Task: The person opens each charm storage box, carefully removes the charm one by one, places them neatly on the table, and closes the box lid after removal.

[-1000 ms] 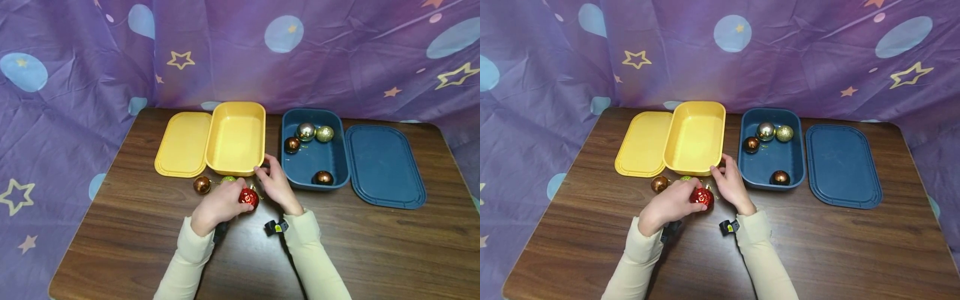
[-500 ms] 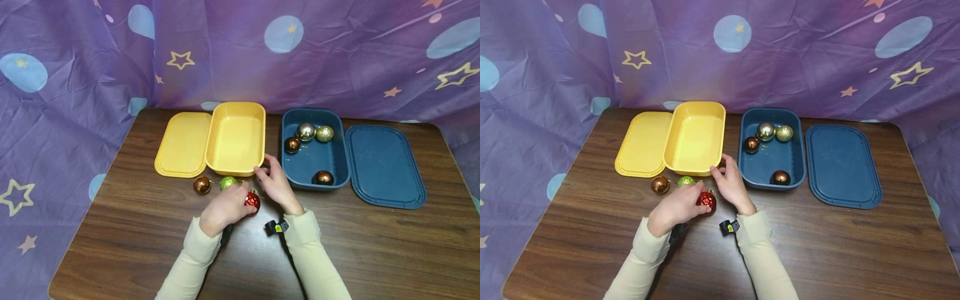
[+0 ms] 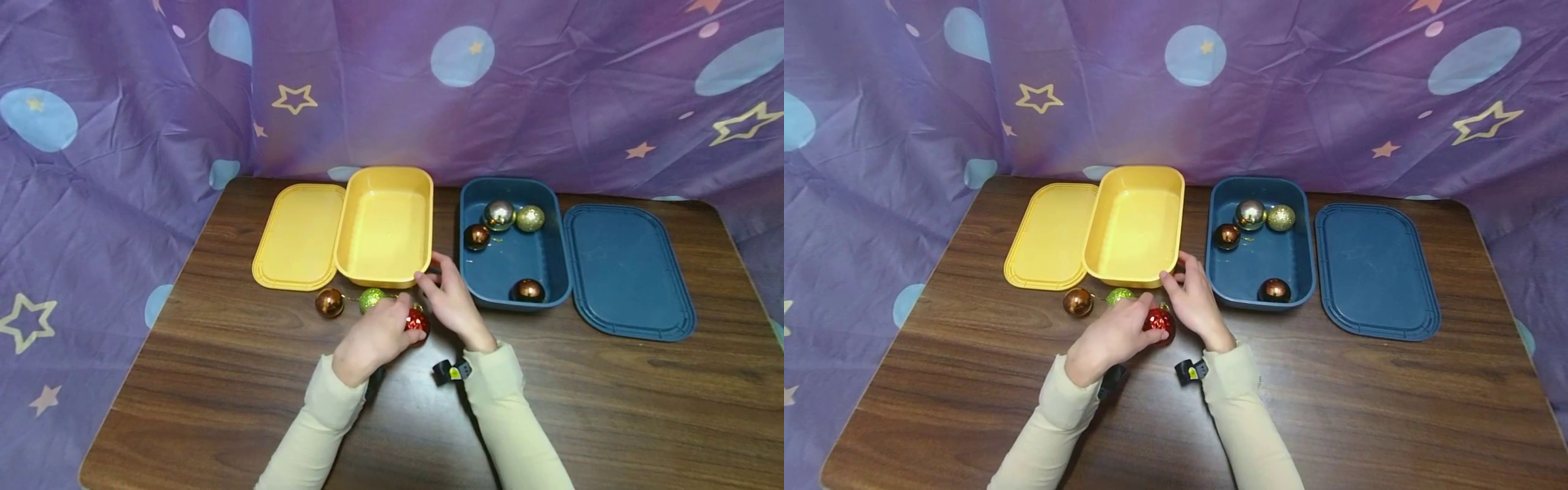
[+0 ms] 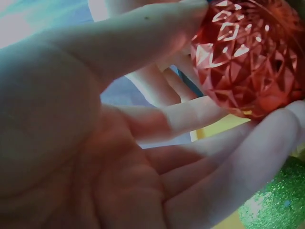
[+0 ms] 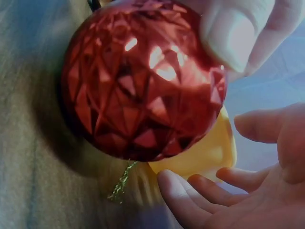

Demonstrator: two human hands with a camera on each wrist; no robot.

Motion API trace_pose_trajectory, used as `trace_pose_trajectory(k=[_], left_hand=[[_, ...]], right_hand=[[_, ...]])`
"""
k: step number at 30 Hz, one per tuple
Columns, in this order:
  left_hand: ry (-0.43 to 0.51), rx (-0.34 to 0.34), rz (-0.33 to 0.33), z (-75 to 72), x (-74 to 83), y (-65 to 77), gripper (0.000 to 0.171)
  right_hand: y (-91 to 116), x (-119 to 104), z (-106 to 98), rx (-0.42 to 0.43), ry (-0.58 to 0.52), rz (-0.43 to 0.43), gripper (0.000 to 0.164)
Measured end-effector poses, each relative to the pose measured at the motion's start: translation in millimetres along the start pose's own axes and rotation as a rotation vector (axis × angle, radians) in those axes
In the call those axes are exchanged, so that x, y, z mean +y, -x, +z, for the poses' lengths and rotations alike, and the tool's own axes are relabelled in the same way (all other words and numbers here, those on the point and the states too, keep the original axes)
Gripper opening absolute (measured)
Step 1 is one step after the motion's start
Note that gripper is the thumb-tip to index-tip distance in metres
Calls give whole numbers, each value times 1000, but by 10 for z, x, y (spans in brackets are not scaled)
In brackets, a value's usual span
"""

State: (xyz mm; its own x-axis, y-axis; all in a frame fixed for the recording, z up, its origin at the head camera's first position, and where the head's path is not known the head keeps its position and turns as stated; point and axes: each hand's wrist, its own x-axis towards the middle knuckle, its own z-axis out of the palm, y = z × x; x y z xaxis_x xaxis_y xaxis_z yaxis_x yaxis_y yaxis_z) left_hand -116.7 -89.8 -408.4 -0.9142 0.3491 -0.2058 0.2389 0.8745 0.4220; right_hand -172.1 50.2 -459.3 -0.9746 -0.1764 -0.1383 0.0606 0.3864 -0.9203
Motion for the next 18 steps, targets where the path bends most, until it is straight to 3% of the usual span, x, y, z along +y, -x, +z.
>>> trace_pose_trajectory(k=[14,18], left_hand=[[-17,29,-14,-11,5,3,37],[-27,48,-12,-3,2,3,35]], right_hand=[[18,-33,-35,-19,3,15,60],[61,-88,-78,-28,62,4,60]])
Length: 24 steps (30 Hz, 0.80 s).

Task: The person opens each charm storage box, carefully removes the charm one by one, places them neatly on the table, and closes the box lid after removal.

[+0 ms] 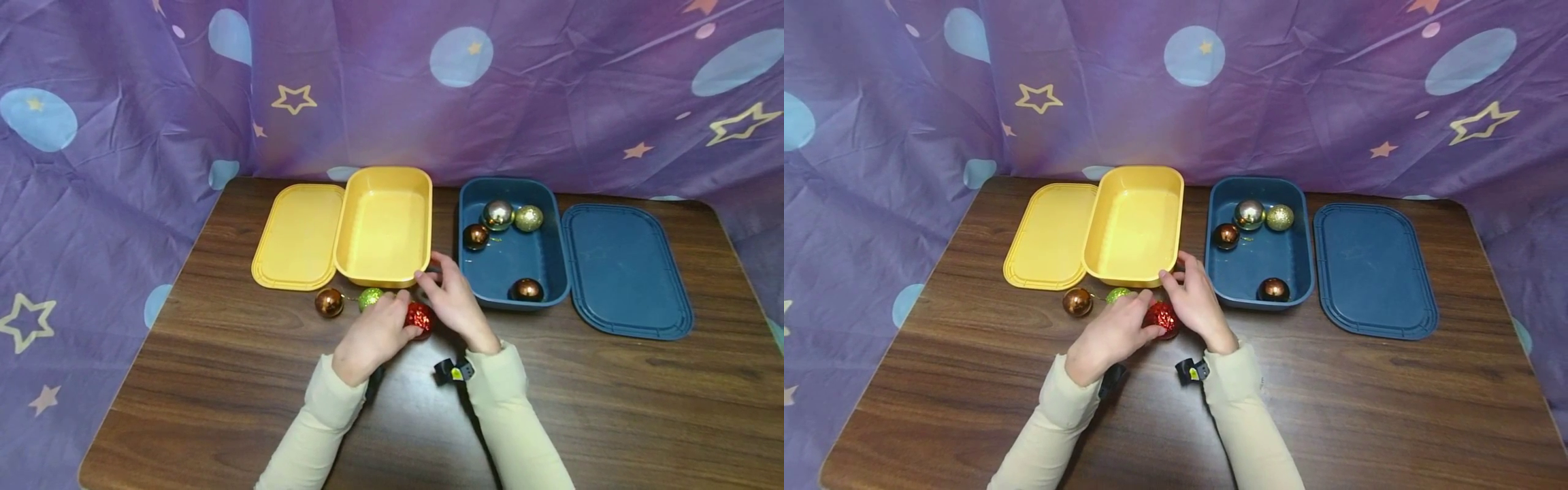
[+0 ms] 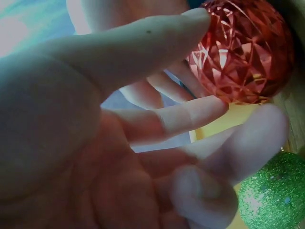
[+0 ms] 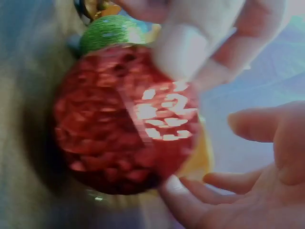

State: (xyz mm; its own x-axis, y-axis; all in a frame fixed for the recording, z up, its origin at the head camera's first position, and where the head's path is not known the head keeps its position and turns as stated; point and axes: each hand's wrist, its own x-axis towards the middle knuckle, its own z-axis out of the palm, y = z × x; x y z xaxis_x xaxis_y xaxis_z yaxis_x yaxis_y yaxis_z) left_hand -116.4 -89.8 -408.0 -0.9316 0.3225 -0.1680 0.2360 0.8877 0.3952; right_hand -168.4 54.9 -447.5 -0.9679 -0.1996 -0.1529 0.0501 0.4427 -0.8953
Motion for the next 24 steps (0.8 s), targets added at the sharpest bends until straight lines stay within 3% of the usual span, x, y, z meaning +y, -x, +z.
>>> trace_pose_trajectory(k=[7,14,17,21,24], left_hand=[[2,32,8,-6,3,14,33],[27,21,18,-13,9,13,34],[19,33,40,-11,6,14,32],[22,43,45,0,4,15,32],[45,45,39,2,-1,13,35]], right_hand=[[199,-183,-234,45,95,-152,43],[424,-167,-673,355,11,-246,27],[480,-21,-907,502,-29,-229,25],[534,234,-1211,687,-49,-138,24],[547,414,-1388,742,-106,-35,25]])
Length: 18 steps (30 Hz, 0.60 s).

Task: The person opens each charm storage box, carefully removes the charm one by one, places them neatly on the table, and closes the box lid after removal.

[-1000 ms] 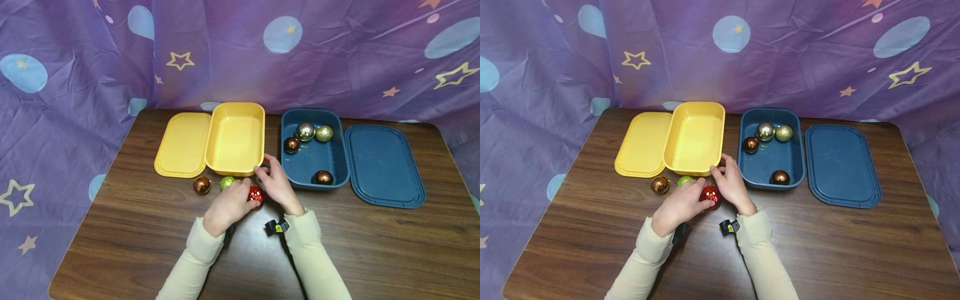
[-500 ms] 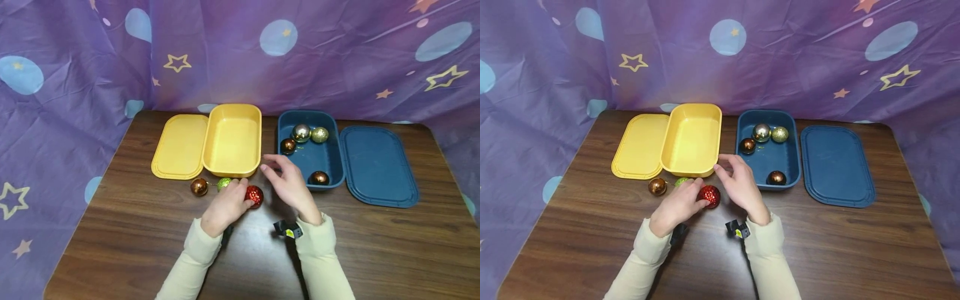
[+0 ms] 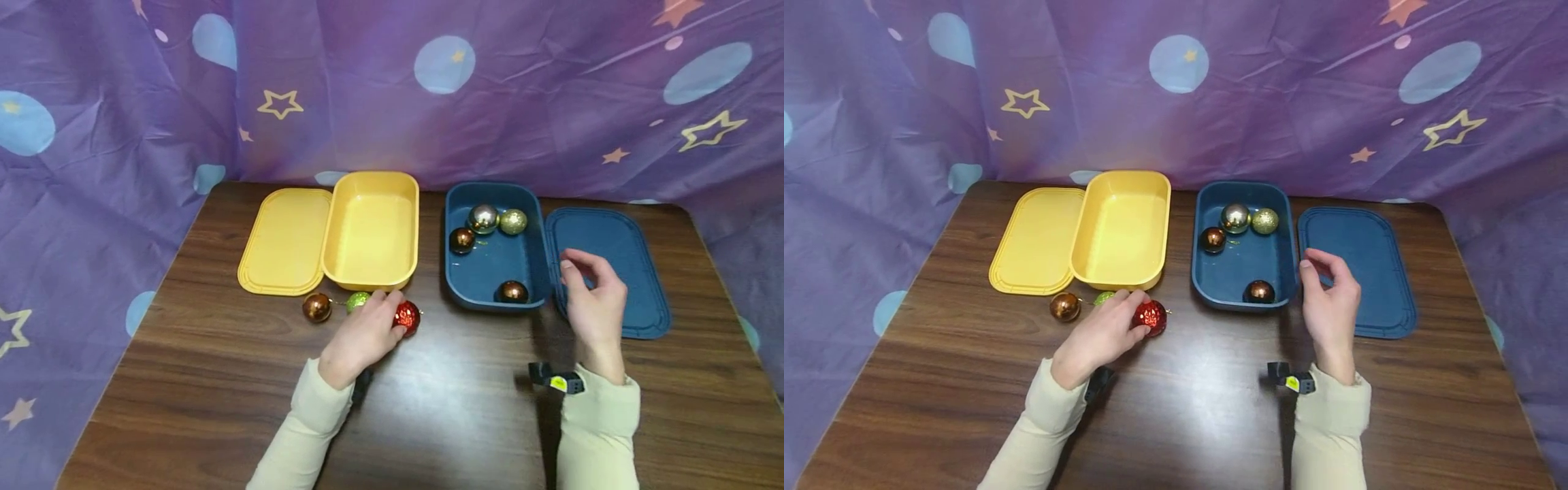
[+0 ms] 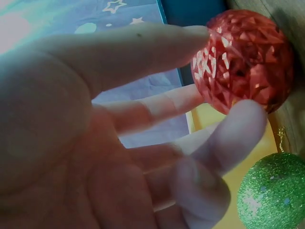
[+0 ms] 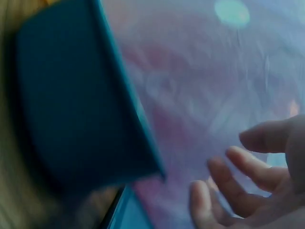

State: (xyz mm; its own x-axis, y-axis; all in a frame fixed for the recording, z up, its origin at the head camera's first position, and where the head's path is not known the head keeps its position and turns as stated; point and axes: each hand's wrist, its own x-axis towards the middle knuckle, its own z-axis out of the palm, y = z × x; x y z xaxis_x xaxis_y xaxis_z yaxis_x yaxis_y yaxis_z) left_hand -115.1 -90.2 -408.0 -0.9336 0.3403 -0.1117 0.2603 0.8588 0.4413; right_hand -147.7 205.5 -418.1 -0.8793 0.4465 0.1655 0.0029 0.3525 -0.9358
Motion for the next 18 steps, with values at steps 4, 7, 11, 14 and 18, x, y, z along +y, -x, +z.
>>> trace_pose_trajectory(k=[4,7,11,14,18], left_hand=[[22,-3,-11,-5,-4,5,38],[35,-4,-12,-8,-5,10,40],[51,-3,-6,-22,0,20,42],[60,6,-10,-46,6,24,42],[54,29,-27,-91,20,27,42]], right_hand=[[-82,196,-106,-102,44,144,37],[-97,289,-120,-222,117,176,47],[-107,341,-115,-333,167,175,54],[-120,351,-119,-391,192,168,56],[-121,362,-133,-429,195,169,55]])
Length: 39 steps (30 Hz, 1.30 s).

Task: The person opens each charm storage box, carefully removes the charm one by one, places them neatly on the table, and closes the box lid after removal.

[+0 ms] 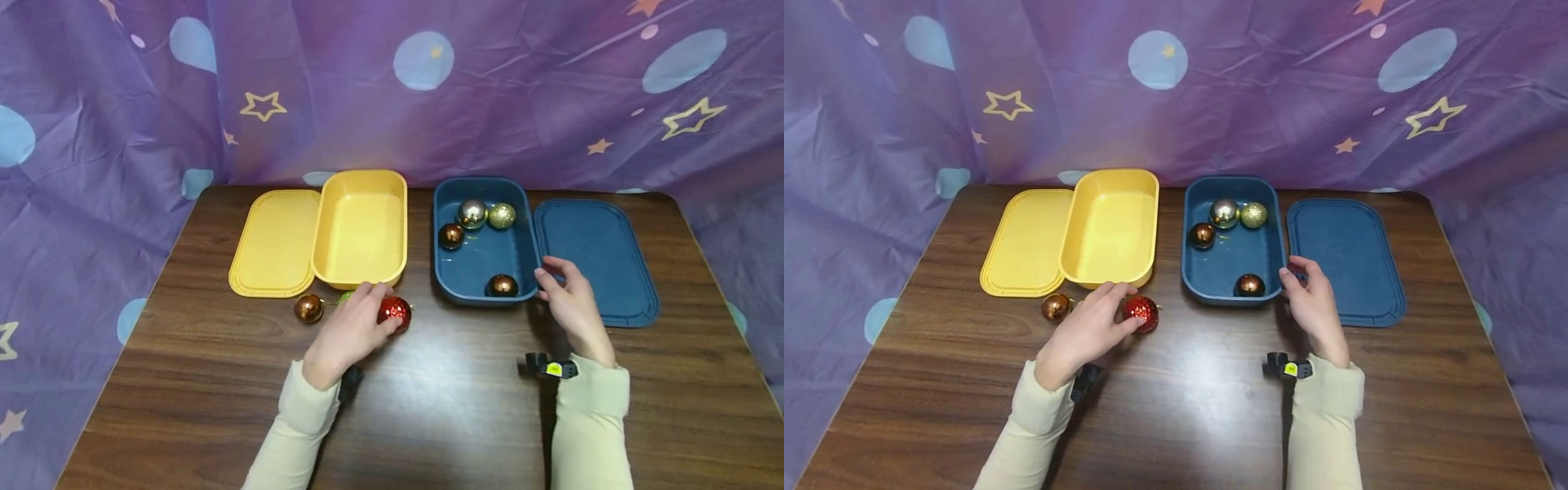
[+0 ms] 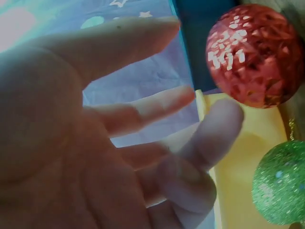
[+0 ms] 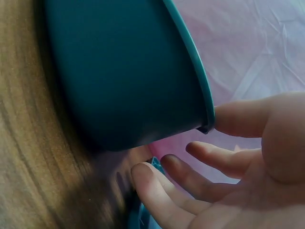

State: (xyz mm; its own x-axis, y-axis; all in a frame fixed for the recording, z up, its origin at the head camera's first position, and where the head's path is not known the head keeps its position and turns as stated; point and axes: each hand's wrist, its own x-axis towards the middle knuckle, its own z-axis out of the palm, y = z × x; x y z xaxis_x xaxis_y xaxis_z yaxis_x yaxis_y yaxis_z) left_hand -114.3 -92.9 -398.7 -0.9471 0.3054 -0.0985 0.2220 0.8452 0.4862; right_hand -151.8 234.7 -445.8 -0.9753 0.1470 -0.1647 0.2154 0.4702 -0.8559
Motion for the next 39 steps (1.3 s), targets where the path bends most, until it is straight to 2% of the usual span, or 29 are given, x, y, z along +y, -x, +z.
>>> trace_pose_trajectory(k=[5,9,14,17,19,23,27,30,35,39], left_hand=[[-17,50,12,-111,0,26,44],[-45,91,120,-302,12,-9,42],[-89,135,273,-588,96,-166,37],[-116,115,358,-691,189,-313,33],[-143,77,406,-710,259,-432,31],[-207,-28,454,-669,378,-721,33],[-223,-126,437,-584,475,-1029,38],[-276,-160,419,-476,551,-1233,38],[-457,-194,386,-273,642,-1454,38],[-522,-231,339,-114,670,-1569,41]], right_hand=[[-13,13,18,-34,-22,-3,55],[-28,11,17,-42,-20,-12,55],[-31,2,-2,-41,-13,-19,55],[-37,9,1,-46,-9,-25,54],[-37,14,5,-52,1,-27,54],[-29,12,-5,-64,15,-29,54],[-18,23,-26,-72,25,-30,55],[-10,34,-44,-76,33,-30,56],[-6,23,-51,-77,35,-34,57],[-11,10,-29,-65,32,-47,56]])
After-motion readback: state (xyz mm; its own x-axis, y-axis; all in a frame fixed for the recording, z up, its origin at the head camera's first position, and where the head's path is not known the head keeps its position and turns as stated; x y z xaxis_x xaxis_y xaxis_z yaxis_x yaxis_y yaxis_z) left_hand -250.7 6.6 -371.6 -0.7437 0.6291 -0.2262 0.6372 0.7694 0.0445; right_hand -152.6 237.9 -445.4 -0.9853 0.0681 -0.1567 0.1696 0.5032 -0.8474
